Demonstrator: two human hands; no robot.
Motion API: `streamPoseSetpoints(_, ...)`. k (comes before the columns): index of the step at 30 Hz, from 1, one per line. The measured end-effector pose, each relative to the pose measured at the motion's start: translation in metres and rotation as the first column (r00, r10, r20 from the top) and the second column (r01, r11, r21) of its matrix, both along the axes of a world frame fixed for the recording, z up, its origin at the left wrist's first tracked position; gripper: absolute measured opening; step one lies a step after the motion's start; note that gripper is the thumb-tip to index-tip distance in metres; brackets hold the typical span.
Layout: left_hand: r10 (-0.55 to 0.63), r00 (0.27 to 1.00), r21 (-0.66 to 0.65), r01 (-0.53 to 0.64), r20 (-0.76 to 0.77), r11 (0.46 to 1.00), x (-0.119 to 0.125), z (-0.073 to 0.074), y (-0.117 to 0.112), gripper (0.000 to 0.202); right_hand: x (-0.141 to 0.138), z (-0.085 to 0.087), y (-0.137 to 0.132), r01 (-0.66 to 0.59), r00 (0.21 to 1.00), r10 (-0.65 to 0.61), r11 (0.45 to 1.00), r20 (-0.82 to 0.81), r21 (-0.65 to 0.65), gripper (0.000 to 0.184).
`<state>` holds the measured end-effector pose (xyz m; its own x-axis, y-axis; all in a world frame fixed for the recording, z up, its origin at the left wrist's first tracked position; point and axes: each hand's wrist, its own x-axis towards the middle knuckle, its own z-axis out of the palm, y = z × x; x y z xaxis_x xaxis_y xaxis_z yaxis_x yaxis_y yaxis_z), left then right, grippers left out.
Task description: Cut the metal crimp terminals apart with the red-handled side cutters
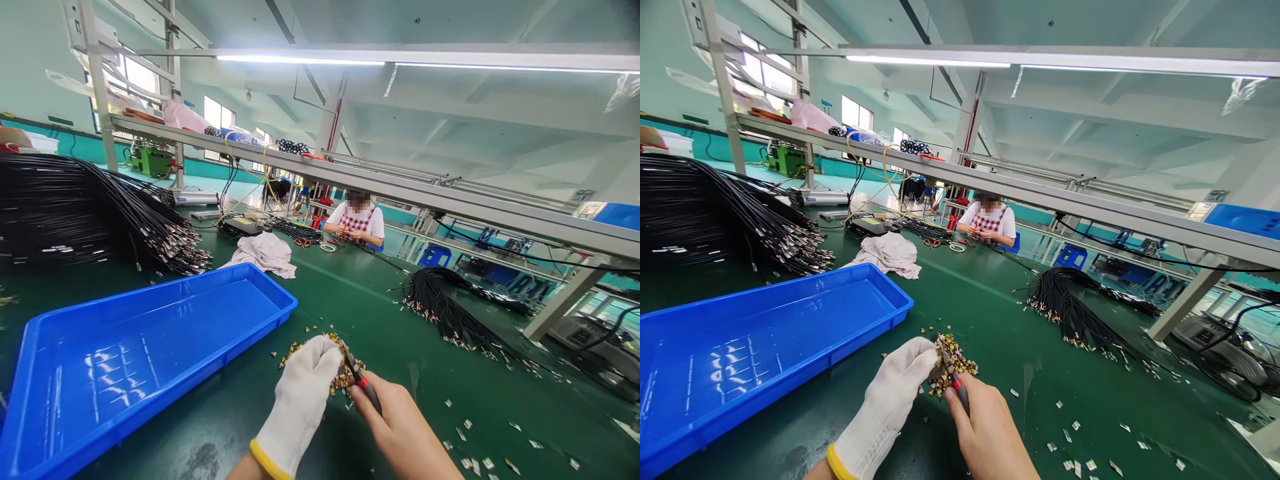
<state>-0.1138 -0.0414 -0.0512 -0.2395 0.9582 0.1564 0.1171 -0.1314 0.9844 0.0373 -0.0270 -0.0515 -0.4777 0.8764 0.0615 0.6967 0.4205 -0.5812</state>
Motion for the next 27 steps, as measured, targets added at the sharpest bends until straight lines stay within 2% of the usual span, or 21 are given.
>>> streamPoseSetpoints(7, 0.003, 1.0, 0.002, -0.004, 0.03, 1.0, -0.001, -0.003, 0.002, 0.018, -0.003, -0.008, 0.004, 0.01, 1.0, -0.012, 0.997, 0.019, 0.079, 0.034)
streamPoseSetpoints(13, -0.013, 0.998, 0.021, 0.012, 0.055, 1.0, -0.002, -0.007, 0.004, 0.018, -0.007, -0.022, 0.008, 0.056, 0.997, -0.049, 0.988, -0.054, 0.146, 0.034)
streamPoseSetpoints(19, -0.022, 0.993, 0.045, 0.017, 0.115, 0.999, -0.003, -0.009, 0.006, 0.018, -0.014, -0.025, 0.01, 0.066, 0.995, -0.059, 0.994, -0.084, 0.09, 0.043)
streamPoseSetpoints(22, -0.005, 0.988, 0.046, -0.002, 0.154, 0.999, -0.002, -0.009, 0.009, 0.016, -0.015, -0.025, 0.012, 0.068, 0.989, -0.057, 0.995, -0.133, 0.079, 0.041)
streamPoseSetpoints(26, -0.016, 0.977, -0.018, 0.02, 0.213, 1.0, -0.003, -0.01, 0.011, 0.018, -0.01, -0.022, 0.018, 0.062, 0.971, -0.095, 0.987, -0.221, -0.15, 0.035)
streamPoseSetpoints(27, -0.021, 0.977, -0.052, 0.032, 0.212, 0.998, -0.004, -0.01, 0.011, 0.022, -0.007, -0.018, 0.02, 0.086, 0.964, -0.125, 0.982, -0.235, -0.17, 0.033)
